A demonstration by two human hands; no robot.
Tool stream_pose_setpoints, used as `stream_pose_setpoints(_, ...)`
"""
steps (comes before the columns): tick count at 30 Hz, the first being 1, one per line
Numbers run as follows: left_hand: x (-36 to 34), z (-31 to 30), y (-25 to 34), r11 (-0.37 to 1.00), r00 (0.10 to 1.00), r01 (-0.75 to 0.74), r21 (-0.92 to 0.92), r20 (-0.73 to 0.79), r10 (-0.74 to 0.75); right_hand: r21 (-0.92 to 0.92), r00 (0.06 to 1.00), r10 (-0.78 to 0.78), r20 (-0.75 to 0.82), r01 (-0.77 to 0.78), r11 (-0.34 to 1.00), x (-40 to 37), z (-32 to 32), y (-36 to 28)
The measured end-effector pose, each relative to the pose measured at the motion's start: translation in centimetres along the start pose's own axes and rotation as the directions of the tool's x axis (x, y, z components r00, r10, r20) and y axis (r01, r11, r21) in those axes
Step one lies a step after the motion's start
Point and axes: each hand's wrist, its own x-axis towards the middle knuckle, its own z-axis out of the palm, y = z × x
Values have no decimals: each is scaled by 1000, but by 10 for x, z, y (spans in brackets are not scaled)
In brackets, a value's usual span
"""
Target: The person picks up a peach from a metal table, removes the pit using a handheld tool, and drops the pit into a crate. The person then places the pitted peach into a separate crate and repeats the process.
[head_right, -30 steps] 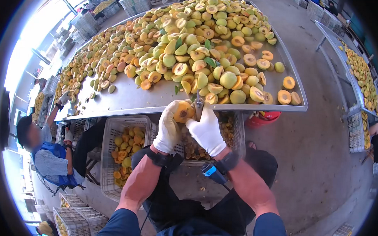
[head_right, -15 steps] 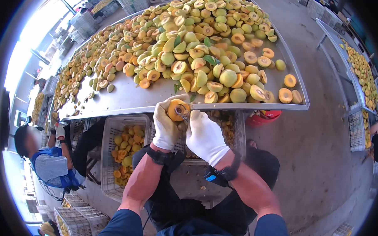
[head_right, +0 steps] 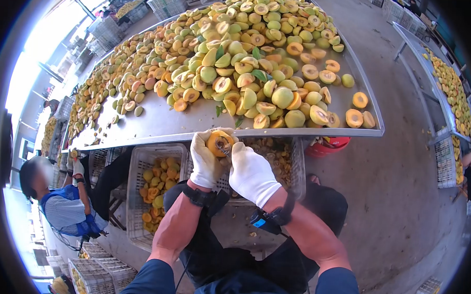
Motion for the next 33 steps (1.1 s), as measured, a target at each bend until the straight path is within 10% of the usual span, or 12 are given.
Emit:
stream_pose_setpoints(13,3,-7,-5,998,985,14,-58,-172,-24,-63,994,7,109,0,998,3,12,0)
stream_pose_setpoints(16,10,-20,-6,962,979,-162,220,-86,185,-73,983,19,180,-6,997,2,15,4)
stream_pose_setpoints(18,5,-15,2,878,972,-169,448,-72,224,90,979,-23,205,4,996,2,19,9)
stream_pose_setpoints(28,4,-9,11,835,930,-367,410,185,318,571,975,-158,158,41,820,5,17,8)
stream_pose_setpoints(30,9,-12,13,812,900,-410,415,329,287,632,863,-64,500,-314,709,7,-5,-2)
stream_pose_setpoints(33,22,-11,11,901,951,-242,360,274,145,697,797,-33,604,-507,508,5,-19,-8)
